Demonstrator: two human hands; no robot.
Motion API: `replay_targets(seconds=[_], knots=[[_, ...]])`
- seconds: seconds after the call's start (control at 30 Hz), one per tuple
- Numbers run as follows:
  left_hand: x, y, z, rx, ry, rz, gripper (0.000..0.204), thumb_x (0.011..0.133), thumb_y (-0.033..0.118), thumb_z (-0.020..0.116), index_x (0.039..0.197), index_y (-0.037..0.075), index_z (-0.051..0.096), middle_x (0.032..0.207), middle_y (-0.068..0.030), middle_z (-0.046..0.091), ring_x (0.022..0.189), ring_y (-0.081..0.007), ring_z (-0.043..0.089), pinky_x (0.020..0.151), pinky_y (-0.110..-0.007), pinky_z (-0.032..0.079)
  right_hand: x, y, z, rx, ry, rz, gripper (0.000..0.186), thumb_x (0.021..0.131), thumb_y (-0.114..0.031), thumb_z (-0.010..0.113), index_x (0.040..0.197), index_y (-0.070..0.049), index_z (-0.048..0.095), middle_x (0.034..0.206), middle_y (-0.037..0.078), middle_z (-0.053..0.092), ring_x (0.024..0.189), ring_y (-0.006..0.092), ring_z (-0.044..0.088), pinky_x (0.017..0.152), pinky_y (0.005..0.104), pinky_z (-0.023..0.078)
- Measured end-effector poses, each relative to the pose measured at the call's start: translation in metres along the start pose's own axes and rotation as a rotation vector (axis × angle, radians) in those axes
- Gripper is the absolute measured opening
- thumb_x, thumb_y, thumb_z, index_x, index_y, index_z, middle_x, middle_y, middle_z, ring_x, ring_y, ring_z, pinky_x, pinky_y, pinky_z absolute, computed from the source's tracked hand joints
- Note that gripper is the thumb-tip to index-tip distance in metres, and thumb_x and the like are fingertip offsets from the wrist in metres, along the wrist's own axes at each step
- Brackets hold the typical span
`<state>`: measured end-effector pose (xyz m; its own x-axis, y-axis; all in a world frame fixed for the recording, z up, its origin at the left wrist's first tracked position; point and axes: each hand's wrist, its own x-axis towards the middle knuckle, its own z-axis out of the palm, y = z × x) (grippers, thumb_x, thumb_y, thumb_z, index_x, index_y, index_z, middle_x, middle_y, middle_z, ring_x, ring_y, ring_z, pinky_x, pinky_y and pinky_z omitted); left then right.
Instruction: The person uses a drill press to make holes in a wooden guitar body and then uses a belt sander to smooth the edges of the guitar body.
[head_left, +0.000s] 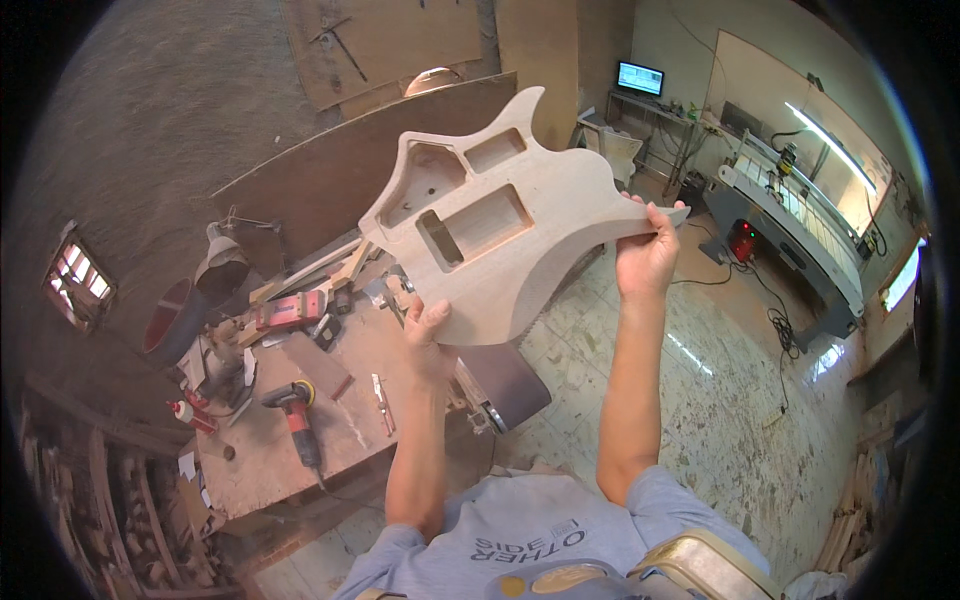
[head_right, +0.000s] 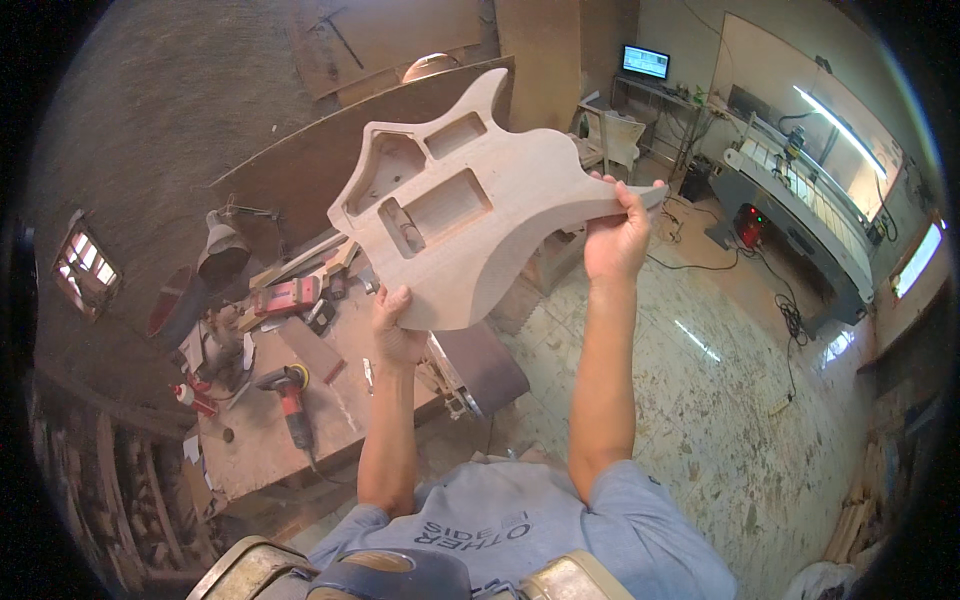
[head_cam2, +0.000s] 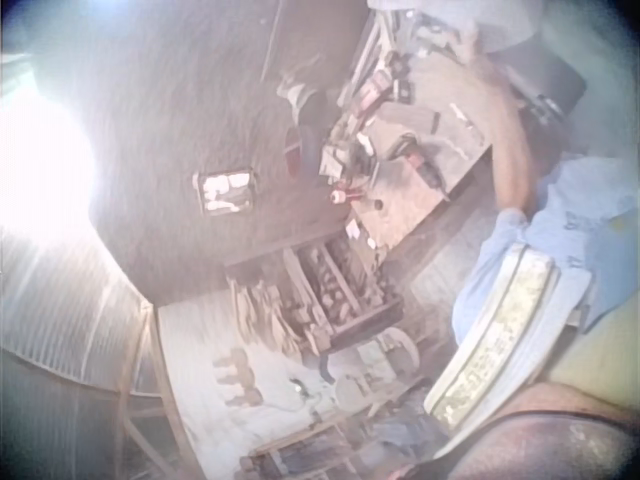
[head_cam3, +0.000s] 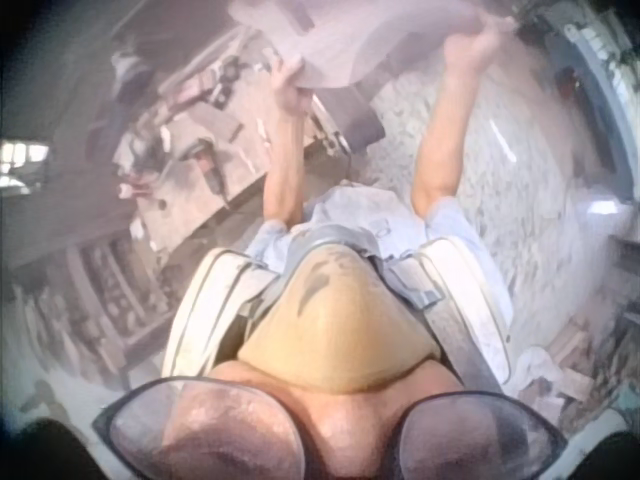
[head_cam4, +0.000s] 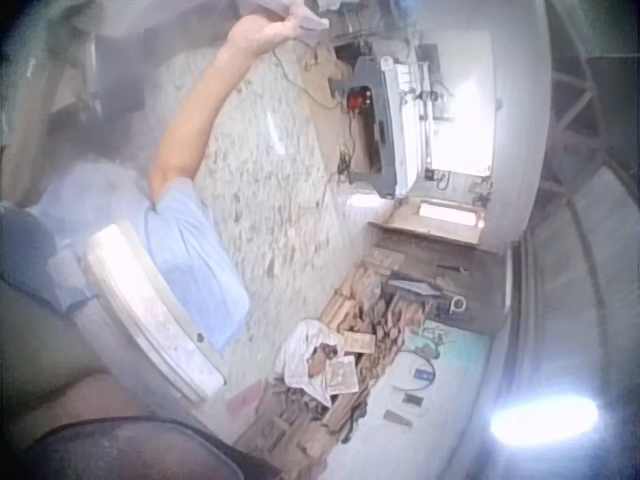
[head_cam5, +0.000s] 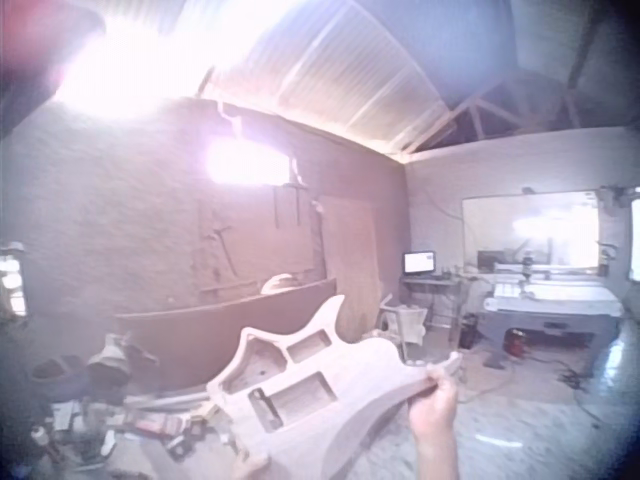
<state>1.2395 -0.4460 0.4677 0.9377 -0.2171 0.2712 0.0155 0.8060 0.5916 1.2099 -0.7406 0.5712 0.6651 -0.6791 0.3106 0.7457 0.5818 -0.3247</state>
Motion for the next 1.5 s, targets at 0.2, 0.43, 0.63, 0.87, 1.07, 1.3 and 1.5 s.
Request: replay_targets(seconds=[0.2, 0.43, 0.63, 0.87, 1.07, 1.3, 1.5], knots=[[0.0, 0.006, 0.004, 0.022, -0.078, 0.036, 0.059, 0.089, 0.014, 0.069, 0.141, -0.005, 0.047, 0.131, -0.0164, 0.064, 0.121, -0.0281, 0.065, 0.104, -0.044, 0.054, -0.003, -0.002, 0.004, -0.021, -0.033, 0.0, 0.081, 0.091, -0.001, 0.068, 0.155, -0.029, 0.028, 0.128, 0.018, 0.056, 0.124, 0.039, 0.057, 0.111, 0.0557, 0.042], [-0.004, 0.01, 0.013, -0.058, -0.134, 0.064, 0.064, 0.104, 0.044, 0.057, 0.146, -0.004, 0.045, 0.141, -0.0166, 0.06, 0.13, -0.029, 0.059, 0.112, -0.045, 0.046, -0.006, -0.008, 0.004, -0.105, -0.101, 0.08, 0.064, 0.095, -0.007, 0.061, 0.151, -0.02, 0.034, 0.137, 0.022, 0.057, 0.129, 0.0372, 0.056, 0.11, 0.0545, 0.046], [-0.001, 0.001, 0.011, -0.102, -0.148, 0.027, 0.083, 0.1, 0.065, 0.05, 0.148, -0.002, 0.045, 0.144, -0.0143, 0.058, 0.134, -0.0279, 0.056, 0.114, -0.044, 0.045, -0.016, 0.008, -0.006, -0.031, -0.046, 0.178, 0.044, 0.097, -0.015, 0.064, 0.137, -0.002, 0.051, 0.131, 0.016, 0.064, 0.122, 0.0292, 0.062, 0.108, 0.0462, 0.048], [-0.007, -0.008, 0.027, 0.007, -0.162, 0.027, 0.092, 0.097, 0.075, 0.044, 0.149, -0.001, 0.045, 0.145, -0.0121, 0.057, 0.134, -0.0259, 0.054, 0.112, -0.043, 0.045, -0.098, 0.058, -0.006, -0.161, -0.139, 0.525, 0.06, 0.089, -0.031, 0.077, 0.136, 0.0, 0.057, 0.13, 0.014, 0.066, 0.122, 0.031, 0.062, 0.11, 0.0464, 0.047], [0.005, -0.013, 0.028, 0.005, -0.309, 0.036, 0.088, 0.099, 0.07, 0.046, 0.149, -0.002, 0.045, 0.146, -0.0137, 0.055, 0.136, -0.0271, 0.053, 0.113, -0.045, 0.045, -0.091, 0.049, -0.029, -0.028, -0.182, 0.564, 0.06, 0.087, -0.026, 0.077, 0.136, 0.002, 0.056, 0.13, 0.015, 0.066, 0.122, 0.0314, 0.062, 0.11, 0.0474, 0.047], [0.018, -0.022, 0.021, 0.178, -0.261, -0.001, 0.051, 0.107, 0.03, 0.056, 0.144, -0.004, 0.049, 0.138, -0.016, 0.062, 0.124, -0.0237, 0.063, 0.106, -0.04, 0.051, -0.072, 0.038, -0.043, -0.025, -0.199, 0.547, 0.059, 0.086, -0.022, 0.075, 0.137, 0.001, 0.055, 0.13, 0.015, 0.066, 0.121, 0.0306, 0.063, 0.108, 0.047, 0.05], [0.025, -0.033, 0.03, 0.215, -0.252, -0.035, 0.046, 0.108, 0.024, 0.053, 0.142, -0.007, 0.05, 0.141, -0.0189, 0.061, 0.126, -0.0249, 0.062, 0.108, -0.041, 0.05, -0.068, 0.027, -0.038, -0.061, -0.176, 0.466, 0.064, 0.086, -0.028, 0.074, 0.138, 0.002, 0.054, 0.13, 0.015, 0.066, 0.121, 0.0303, 0.064, 0.109, 0.0465, 0.049]])
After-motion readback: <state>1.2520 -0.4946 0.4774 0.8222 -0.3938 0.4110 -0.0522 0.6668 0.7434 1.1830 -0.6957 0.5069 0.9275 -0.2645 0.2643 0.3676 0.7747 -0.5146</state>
